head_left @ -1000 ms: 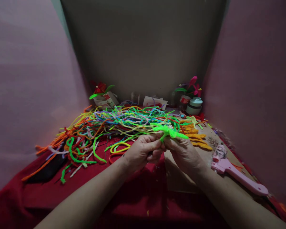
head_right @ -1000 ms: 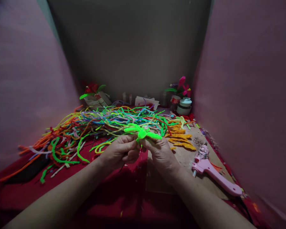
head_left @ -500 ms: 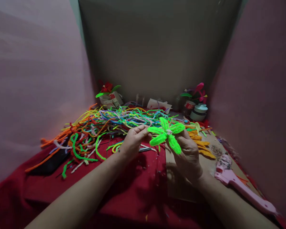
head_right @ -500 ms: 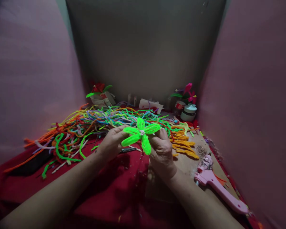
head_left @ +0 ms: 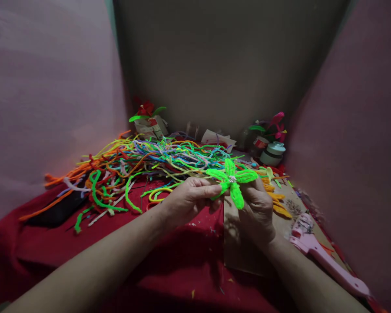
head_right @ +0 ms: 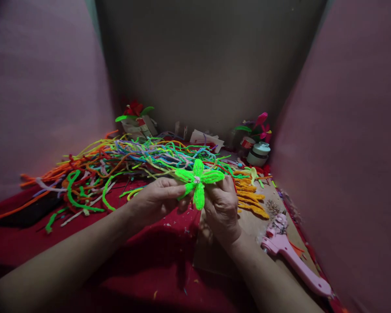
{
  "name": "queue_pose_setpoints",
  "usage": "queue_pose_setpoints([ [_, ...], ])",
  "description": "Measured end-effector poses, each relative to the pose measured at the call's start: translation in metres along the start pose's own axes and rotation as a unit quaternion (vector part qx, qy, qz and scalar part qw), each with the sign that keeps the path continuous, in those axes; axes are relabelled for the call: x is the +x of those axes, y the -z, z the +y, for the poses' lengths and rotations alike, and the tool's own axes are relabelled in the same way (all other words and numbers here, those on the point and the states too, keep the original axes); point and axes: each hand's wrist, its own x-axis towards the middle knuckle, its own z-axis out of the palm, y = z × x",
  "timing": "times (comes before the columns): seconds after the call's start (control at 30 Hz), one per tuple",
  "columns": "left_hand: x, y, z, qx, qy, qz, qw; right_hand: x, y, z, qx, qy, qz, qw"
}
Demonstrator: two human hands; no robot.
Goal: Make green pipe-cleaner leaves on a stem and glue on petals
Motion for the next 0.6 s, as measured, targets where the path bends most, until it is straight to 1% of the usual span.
queue_pose_setpoints([
  [0.13,0.0,-0.002,-0.009,-0.128,0.024,-0.014,0.991,-0.004,-0.003,-0.002,0.023,-0.031,0.006,0.999],
  [0.23,0.0,-0.003,-0.013,-0.179,0.041,-0.022,0.983,-0.004,-0.003,-0.005,0.024,-0.039,0.007,0.999],
  [0.3,0.0,-0.002,-0.013,-0.178,0.044,-0.029,0.983,-0.004,-0.004,-0.005,0.024,-0.036,0.01,0.999],
  [0.4,0.001,0.0,-0.014,-0.15,0.027,-0.039,0.988,-0.004,-0.005,-0.002,0.04,-0.034,0.021,0.998],
  [0.5,0.001,0.003,-0.017,-0.119,0.011,-0.074,0.99,-0.005,-0.005,0.0,0.058,-0.042,0.028,0.997],
  [0.6,0.001,0.001,-0.021,-0.079,0.02,-0.098,0.992,-0.004,-0.003,0.001,0.043,-0.03,0.035,0.998],
])
